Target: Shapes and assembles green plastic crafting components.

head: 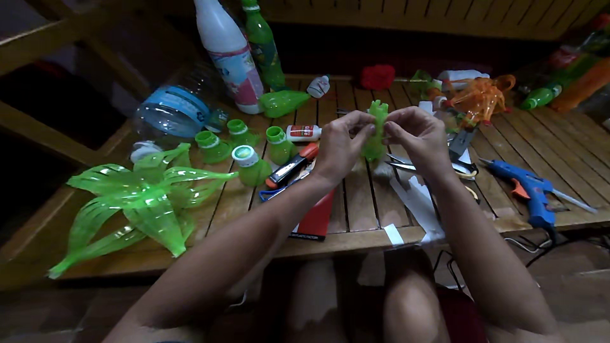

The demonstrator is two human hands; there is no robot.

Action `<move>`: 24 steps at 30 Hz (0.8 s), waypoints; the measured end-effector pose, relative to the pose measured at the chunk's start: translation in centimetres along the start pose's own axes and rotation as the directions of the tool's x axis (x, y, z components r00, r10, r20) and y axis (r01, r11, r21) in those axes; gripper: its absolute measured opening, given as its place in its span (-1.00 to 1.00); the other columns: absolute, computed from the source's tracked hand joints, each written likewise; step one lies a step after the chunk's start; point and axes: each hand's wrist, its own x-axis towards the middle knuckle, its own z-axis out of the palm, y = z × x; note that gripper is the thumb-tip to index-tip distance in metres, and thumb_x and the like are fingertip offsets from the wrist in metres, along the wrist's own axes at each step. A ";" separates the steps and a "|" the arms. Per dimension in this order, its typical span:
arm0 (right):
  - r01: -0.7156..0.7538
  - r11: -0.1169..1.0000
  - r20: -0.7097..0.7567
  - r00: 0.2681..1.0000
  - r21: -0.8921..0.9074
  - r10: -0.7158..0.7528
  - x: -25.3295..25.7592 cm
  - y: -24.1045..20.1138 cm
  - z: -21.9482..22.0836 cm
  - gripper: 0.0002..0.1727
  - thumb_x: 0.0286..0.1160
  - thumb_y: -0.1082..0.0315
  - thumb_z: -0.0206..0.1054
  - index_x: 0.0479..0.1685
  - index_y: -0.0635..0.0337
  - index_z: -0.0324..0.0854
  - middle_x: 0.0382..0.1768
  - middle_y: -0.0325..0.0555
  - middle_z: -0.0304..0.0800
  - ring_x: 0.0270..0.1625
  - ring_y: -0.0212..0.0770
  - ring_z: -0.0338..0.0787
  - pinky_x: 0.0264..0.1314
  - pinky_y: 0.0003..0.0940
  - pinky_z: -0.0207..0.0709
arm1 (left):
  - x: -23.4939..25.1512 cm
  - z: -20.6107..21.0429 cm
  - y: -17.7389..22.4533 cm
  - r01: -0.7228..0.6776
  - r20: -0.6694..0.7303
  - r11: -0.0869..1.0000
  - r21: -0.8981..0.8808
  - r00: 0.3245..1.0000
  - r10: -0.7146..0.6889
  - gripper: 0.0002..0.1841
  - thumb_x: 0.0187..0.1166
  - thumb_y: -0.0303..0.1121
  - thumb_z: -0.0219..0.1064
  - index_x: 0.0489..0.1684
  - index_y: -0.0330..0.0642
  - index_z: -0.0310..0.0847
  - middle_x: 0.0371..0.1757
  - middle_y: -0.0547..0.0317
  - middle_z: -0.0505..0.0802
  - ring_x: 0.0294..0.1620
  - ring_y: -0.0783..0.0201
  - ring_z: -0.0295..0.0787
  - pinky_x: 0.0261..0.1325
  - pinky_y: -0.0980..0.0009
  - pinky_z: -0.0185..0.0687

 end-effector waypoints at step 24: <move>-0.017 1.000 -0.031 0.999 -0.016 0.017 0.1 0.0 0.2 -0.88 0.49 0.55 0.40 -0.09 0.28 0.62 -0.25 -0.25 0.80 -0.25 -0.43 0.86 -0.15 -0.46 0.83 | -0.3 0.2 0.0 -0.062 -0.038 0.998 -0.012 0.997 0.061 -0.83 0.62 -0.42 0.38 0.01 -0.27 0.82 -0.19 0.22 0.90 -0.24 0.59 0.80 -0.08 0.64 0.71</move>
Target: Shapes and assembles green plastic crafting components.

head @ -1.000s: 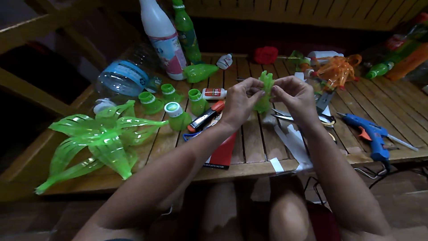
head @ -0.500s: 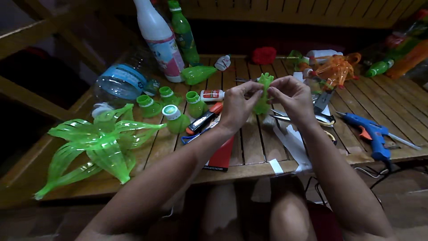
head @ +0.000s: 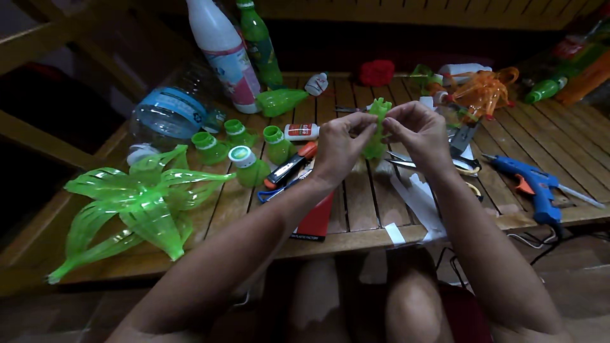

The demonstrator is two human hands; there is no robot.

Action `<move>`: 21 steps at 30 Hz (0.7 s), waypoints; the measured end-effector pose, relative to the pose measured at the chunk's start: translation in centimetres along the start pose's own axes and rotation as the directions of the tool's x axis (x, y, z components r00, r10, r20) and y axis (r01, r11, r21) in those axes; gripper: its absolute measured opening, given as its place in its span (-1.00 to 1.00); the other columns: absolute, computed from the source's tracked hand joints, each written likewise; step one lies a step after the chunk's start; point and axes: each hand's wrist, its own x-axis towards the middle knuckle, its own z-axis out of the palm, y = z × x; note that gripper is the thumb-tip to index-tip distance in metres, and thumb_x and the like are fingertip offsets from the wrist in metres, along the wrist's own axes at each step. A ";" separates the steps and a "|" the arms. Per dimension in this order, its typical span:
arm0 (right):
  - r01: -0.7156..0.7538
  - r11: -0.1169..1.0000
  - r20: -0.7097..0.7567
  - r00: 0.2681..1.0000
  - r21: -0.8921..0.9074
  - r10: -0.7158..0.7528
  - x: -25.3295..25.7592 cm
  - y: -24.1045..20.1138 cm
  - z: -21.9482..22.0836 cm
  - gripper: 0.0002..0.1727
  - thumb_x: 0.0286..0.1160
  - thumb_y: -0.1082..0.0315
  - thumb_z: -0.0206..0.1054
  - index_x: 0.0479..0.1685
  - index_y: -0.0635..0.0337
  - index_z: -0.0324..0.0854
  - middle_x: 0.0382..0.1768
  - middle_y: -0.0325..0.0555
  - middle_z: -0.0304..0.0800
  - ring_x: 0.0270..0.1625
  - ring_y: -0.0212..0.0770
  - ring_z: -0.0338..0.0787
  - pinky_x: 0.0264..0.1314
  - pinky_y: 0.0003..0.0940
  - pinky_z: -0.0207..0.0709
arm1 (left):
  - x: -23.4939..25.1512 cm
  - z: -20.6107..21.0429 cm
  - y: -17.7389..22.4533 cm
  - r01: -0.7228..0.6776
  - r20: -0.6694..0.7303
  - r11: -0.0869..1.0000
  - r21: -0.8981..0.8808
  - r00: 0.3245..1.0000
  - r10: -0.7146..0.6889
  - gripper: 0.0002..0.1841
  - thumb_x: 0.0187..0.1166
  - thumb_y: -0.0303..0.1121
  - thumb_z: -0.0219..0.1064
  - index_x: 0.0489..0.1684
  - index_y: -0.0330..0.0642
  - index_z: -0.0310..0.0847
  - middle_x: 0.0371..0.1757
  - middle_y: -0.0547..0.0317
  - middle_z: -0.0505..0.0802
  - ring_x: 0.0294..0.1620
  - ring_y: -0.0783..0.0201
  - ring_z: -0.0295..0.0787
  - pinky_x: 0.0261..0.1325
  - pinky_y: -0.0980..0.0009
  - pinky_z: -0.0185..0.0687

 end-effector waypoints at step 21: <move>-0.009 0.999 0.011 1.000 -0.041 0.009 -0.1 -0.2 -0.2 -0.87 0.50 0.52 0.41 -0.05 0.30 0.64 -0.26 -0.27 0.79 -0.27 -0.46 0.84 -0.16 -0.49 0.82 | -0.1 0.0 0.1 -0.015 0.004 1.000 0.002 1.000 0.015 -0.84 0.62 -0.40 0.40 -0.02 -0.26 0.82 -0.19 0.23 0.89 -0.20 0.63 0.78 -0.02 0.68 0.68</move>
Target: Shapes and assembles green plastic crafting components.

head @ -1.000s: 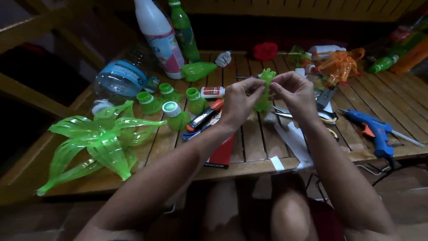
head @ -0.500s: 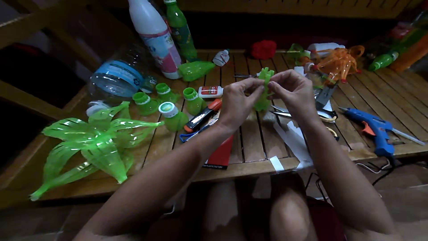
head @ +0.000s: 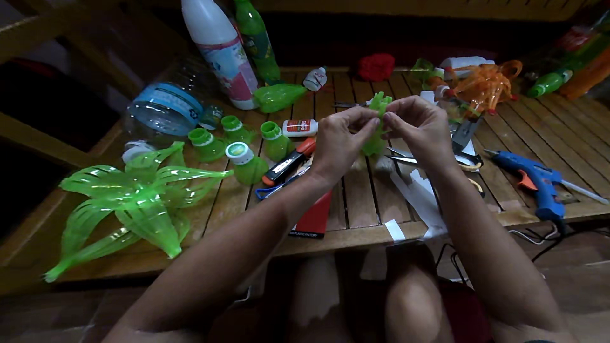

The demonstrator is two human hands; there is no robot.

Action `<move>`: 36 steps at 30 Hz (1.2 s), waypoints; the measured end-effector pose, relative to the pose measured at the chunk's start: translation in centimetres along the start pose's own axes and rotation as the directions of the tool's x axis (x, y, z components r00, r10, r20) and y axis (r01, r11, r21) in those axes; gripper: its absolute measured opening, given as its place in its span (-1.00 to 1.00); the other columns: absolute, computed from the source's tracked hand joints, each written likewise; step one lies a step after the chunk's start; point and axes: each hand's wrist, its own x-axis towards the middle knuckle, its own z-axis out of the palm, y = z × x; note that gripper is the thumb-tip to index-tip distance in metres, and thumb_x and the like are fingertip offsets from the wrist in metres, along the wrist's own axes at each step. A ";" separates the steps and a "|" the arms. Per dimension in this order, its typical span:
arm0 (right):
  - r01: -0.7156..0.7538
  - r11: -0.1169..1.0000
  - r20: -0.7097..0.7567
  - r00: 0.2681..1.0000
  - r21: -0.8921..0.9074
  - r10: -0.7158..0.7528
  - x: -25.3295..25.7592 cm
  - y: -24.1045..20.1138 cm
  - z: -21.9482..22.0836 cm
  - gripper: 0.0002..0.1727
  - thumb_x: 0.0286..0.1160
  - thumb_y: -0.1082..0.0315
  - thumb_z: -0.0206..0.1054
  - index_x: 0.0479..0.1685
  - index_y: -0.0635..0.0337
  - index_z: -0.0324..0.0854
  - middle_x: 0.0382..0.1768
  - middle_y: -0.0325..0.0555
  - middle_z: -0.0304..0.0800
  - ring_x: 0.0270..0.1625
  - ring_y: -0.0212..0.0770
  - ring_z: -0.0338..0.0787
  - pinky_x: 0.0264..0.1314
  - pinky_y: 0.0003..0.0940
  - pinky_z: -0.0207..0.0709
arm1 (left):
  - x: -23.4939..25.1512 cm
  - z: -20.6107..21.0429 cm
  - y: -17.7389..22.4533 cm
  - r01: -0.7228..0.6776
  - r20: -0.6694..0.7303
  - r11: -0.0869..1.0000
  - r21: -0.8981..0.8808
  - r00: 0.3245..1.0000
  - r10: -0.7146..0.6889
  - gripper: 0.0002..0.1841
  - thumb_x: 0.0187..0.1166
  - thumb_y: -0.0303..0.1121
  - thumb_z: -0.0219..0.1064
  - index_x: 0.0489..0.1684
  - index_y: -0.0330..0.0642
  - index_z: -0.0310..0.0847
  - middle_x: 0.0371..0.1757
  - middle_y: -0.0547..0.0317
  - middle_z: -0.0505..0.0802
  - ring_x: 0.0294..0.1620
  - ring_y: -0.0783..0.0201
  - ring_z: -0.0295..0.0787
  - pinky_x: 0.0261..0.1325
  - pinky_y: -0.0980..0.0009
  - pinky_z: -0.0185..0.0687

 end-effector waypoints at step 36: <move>0.079 0.996 0.062 0.995 0.028 -0.081 0.1 0.1 -0.1 -0.92 0.51 0.49 0.34 -0.11 0.22 0.62 -0.29 -0.39 0.70 -0.24 -0.61 0.71 -0.11 -0.64 0.65 | -0.4 0.4 0.4 -0.013 -0.015 1.000 -0.024 1.000 0.012 -0.88 0.56 -0.47 0.41 -0.09 -0.28 0.80 -0.22 0.23 0.88 -0.20 0.64 0.77 -0.02 0.70 0.67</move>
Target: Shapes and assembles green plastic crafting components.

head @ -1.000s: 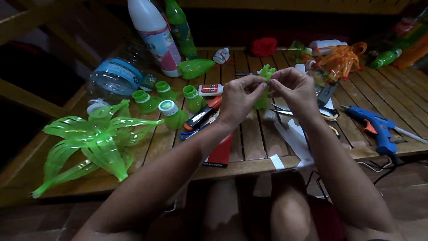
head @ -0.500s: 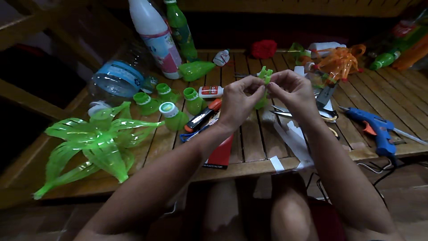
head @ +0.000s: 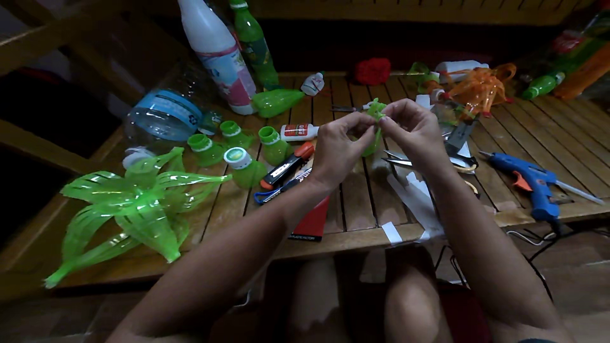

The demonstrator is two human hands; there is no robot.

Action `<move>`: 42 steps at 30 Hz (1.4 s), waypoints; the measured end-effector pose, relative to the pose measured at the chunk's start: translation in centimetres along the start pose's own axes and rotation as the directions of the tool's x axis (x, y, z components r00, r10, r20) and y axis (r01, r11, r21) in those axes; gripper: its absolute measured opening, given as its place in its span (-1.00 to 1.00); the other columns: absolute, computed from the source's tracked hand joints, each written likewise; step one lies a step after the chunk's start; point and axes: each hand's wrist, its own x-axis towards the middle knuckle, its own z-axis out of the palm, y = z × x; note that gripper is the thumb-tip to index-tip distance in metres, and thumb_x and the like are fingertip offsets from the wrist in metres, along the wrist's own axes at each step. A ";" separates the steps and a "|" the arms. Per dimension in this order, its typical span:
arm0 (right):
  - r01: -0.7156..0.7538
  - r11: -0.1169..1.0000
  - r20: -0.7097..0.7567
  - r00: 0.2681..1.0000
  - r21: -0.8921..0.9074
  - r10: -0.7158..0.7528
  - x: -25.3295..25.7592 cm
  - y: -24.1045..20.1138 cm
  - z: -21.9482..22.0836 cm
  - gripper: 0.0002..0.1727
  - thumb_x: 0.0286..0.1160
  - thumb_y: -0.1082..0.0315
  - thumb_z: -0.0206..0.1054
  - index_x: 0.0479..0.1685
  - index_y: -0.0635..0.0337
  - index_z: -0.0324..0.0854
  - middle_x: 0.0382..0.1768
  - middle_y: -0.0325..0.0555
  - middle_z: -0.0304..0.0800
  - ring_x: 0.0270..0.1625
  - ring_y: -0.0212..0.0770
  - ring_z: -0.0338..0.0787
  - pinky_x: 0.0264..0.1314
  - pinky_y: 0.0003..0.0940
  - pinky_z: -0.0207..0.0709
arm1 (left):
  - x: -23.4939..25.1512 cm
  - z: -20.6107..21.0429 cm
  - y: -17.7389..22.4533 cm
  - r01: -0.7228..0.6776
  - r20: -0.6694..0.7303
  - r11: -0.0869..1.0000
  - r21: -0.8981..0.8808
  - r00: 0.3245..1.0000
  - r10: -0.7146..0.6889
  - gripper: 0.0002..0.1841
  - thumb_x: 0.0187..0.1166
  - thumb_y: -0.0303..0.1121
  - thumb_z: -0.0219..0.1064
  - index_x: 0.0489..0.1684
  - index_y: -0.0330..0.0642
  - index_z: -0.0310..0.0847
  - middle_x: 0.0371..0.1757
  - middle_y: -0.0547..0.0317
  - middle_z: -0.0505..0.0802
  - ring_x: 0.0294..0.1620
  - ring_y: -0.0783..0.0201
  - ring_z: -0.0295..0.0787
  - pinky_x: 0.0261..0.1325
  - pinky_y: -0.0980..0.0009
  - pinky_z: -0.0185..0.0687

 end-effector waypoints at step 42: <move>0.014 0.999 0.028 1.000 -0.039 -0.013 0.0 0.0 -0.2 -0.94 0.48 0.51 0.30 -0.16 0.21 0.61 -0.28 -0.39 0.68 -0.25 -0.63 0.69 -0.14 -0.68 0.63 | -0.2 -0.1 0.5 -0.005 0.076 0.998 0.070 0.997 0.000 -0.78 0.62 -0.39 0.29 0.02 -0.31 0.77 -0.05 0.07 0.80 -0.11 0.49 0.75 -0.01 0.62 0.66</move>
